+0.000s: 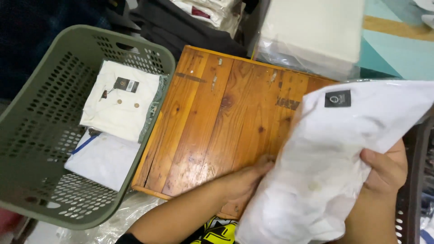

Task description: Folding shirts and placing them into plastic bags for packaging.

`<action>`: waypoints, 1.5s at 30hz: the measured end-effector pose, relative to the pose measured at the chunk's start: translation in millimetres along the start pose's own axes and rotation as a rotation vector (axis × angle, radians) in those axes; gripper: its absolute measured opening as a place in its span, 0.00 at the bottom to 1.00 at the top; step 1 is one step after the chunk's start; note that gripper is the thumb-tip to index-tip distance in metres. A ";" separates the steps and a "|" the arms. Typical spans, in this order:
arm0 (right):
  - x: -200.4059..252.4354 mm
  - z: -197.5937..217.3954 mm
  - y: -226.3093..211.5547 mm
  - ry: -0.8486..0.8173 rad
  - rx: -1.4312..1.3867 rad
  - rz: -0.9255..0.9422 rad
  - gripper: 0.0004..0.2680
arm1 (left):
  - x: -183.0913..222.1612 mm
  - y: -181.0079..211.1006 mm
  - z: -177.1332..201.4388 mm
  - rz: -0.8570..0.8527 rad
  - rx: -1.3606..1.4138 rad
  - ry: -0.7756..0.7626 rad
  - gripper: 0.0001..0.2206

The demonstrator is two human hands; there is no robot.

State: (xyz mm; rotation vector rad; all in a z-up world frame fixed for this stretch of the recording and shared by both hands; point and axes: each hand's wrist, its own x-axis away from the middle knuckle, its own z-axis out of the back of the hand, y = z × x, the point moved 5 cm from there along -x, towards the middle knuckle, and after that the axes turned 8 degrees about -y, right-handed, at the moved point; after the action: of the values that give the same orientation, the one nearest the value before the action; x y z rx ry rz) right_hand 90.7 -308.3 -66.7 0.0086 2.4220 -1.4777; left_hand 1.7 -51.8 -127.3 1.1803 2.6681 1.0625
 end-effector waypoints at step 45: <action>-18.5 -475.0 294.5 -1.093 1.385 -0.556 0.20 | 442.8 261.9 333.4 0.443 -1.028 1.510 0.22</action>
State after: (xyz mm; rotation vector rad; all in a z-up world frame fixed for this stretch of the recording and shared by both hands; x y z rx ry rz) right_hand 35.8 246.0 -116.1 -0.9086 0.3324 -2.1929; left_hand -47.9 559.2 -123.5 0.7151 1.3377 3.7670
